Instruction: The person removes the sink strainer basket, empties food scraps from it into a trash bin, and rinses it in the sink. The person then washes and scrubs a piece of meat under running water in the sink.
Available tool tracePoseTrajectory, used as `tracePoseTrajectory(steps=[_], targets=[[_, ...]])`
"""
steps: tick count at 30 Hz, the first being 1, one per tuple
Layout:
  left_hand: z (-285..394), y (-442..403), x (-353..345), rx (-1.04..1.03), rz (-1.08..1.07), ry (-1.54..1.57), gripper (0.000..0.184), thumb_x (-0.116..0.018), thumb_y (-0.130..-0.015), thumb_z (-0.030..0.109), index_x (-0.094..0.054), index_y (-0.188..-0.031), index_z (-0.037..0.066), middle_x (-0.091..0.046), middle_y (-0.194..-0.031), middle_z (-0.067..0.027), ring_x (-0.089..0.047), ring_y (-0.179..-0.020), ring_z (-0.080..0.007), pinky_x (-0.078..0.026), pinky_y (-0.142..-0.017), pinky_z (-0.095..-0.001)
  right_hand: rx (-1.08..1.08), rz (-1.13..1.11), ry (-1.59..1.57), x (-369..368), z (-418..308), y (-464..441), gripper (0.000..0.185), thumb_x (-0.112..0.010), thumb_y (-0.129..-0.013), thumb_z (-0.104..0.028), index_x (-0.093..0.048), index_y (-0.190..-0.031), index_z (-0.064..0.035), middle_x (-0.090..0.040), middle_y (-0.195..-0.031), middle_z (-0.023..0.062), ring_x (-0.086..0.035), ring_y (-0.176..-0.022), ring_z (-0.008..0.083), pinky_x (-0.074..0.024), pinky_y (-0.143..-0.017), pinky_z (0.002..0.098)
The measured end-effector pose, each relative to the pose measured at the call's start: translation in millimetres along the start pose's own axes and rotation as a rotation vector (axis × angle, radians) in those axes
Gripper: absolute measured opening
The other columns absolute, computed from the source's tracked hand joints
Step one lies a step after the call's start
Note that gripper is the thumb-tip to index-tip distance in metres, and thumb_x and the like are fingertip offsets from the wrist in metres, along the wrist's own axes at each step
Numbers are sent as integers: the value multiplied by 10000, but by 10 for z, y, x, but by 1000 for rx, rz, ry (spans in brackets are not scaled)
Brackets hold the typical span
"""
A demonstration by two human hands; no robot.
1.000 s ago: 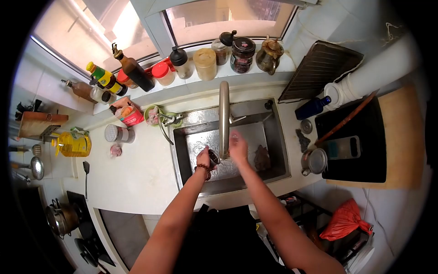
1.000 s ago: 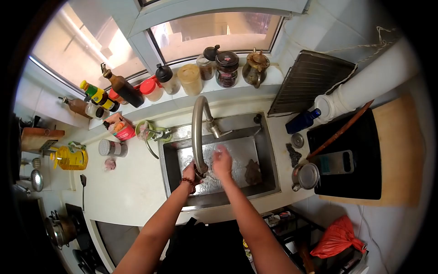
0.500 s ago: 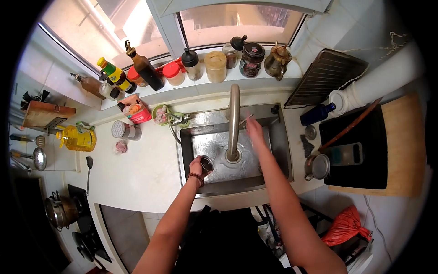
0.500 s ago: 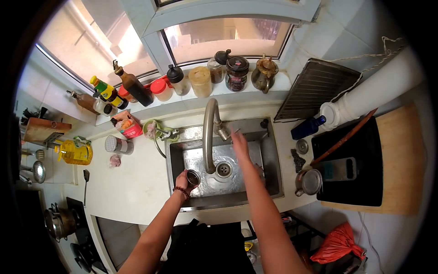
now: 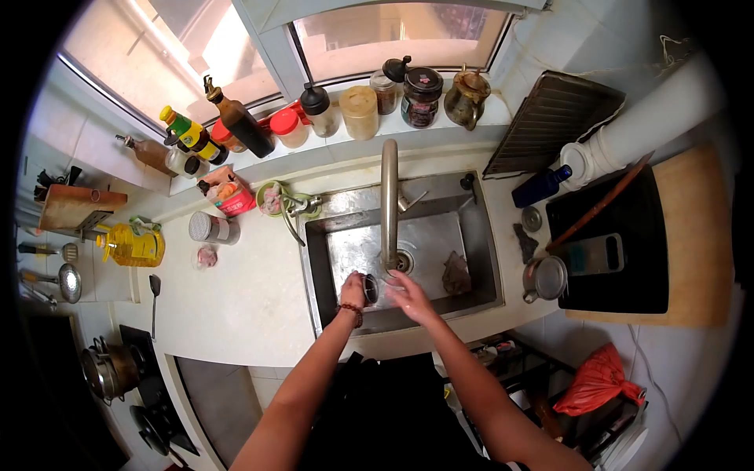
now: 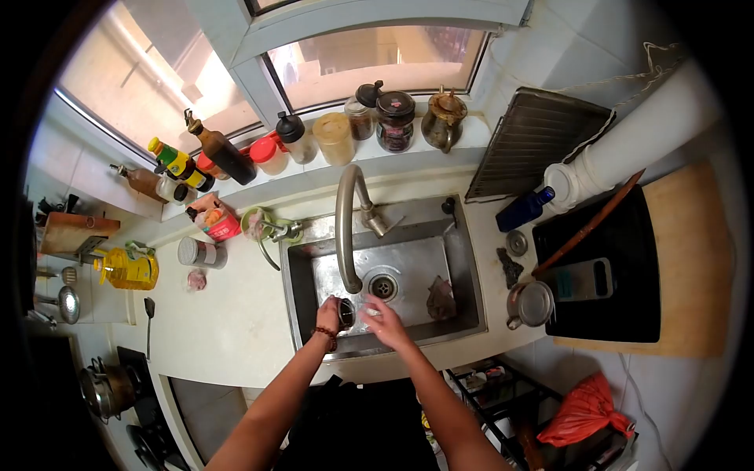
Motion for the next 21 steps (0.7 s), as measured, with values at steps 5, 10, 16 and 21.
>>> tracePoseTrajectory(steps=[5, 10, 16, 21], targets=[[-108, 189, -399, 83, -228, 321, 347, -382, -1039, 338, -600, -1135, 86, -654, -1017, -80, -643, -844, -195, -571, -715, -387, 297, 131, 468, -5, 58, -37, 201, -709, -830, -35, -674, -1026, -5, -685, -930, 78, -678, -788, 174, -535, -737, 285], [73, 537, -627, 108, -340, 90, 505, -600, -945, 440, -518, -1299, 89, -570, -1195, -70, -577, -1038, -168, -541, -810, -359, 310, 268, 656, 78, -161, 61, 94, -641, -820, -40, -666, -894, 12, -655, -874, 184, -648, -748, 360, -496, -661, 403], [-88, 300, -423, -30, -320, -35, 477, -750, -866, 345, -593, -1142, -11, -645, -978, -60, -638, -825, -136, -574, -711, -297, 271, 232, 733, 78, -181, 11, 121, -712, -807, -118, -685, -867, -17, -665, -874, 155, -658, -769, 320, -521, -680, 391], [-187, 163, -132, 92, -156, -3, 533, -774, -837, 348, -599, -1133, -61, -655, -962, -73, -655, -796, -141, -621, -638, -287, 386, 127, 731, 56, -218, -6, 135, -745, -787, -136, -706, -850, -23, -662, -937, 142, -660, -812, 296, -537, -699, 367]])
Point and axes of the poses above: each hand's wrist, its own y-axis away from the middle knuckle, its own x-axis out of the back of the hand, z = x × y, the point moved 4 cm from there along -y, towards the middle knuckle
